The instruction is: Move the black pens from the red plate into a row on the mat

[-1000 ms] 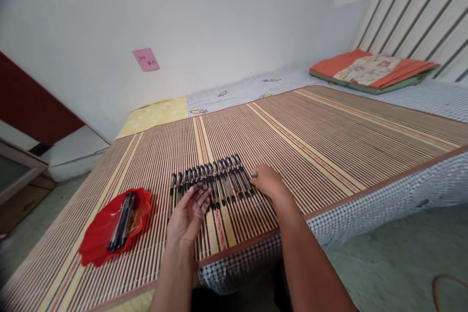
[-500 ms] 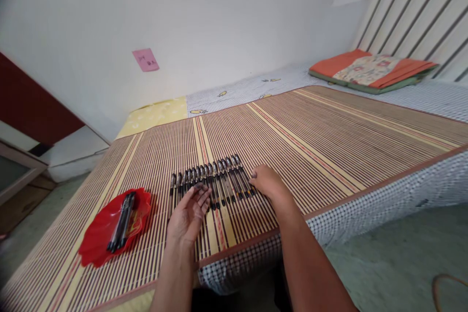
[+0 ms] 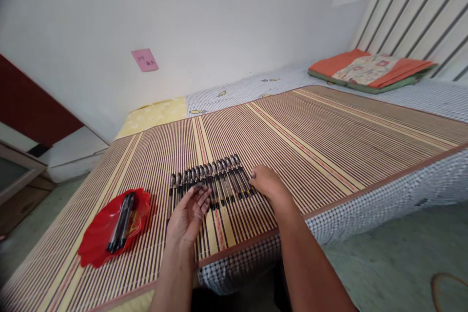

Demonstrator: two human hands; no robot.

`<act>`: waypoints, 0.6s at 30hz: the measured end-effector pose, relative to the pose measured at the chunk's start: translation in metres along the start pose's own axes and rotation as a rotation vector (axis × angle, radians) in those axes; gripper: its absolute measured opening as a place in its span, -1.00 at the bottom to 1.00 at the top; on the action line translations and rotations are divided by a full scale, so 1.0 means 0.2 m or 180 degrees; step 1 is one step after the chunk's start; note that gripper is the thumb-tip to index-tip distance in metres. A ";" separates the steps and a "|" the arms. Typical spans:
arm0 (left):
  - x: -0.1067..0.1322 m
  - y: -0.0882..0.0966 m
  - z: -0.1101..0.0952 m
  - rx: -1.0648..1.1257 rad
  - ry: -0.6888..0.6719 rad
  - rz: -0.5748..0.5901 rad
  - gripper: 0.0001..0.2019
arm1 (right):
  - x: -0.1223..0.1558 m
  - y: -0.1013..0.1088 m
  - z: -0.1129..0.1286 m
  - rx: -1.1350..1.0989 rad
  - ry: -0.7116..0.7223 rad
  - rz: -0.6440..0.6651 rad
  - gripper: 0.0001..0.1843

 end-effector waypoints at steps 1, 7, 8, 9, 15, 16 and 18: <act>0.00 0.00 0.00 0.0001 0.0006 0.0001 -0.83 | 0.00 0.00 0.00 0.0000 -0.0003 -0.0016 -0.85; 0.00 0.00 0.00 0.0004 -0.0025 0.0019 -0.87 | 0.00 0.01 0.00 -0.0029 -0.0005 -0.0021 -0.81; 0.00 0.00 0.00 0.0011 -0.0048 0.0040 -0.87 | 0.00 0.01 0.00 -0.0061 -0.0001 -0.0030 -0.80; 0.00 -0.01 0.00 0.0009 -0.0086 0.0062 -0.86 | 0.00 0.01 -0.01 -0.0094 0.0003 -0.0051 -0.78; 0.09 -0.03 -0.14 -0.0660 -0.0676 0.0082 -0.68 | -0.04 0.06 -0.04 -0.0277 0.0155 -0.0487 -0.71; 0.11 -0.01 -0.20 -0.0917 -0.0870 0.0016 -0.68 | -0.04 0.08 -0.05 -0.0333 0.0155 -0.0633 -0.71; 0.18 0.06 -0.38 -0.1595 -0.1373 -0.0192 -0.70 | -0.04 0.13 -0.08 -0.0459 0.0106 -0.0900 -0.73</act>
Point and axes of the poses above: each hand's wrist, its own x-axis away from the middle knuckle, its own y-axis out of the back of the hand, z = x × y, the point moved 9 cm from there along -x, towards the middle knuckle, and after that the axes turned 2 degrees about -z, right-handed, at the moved point
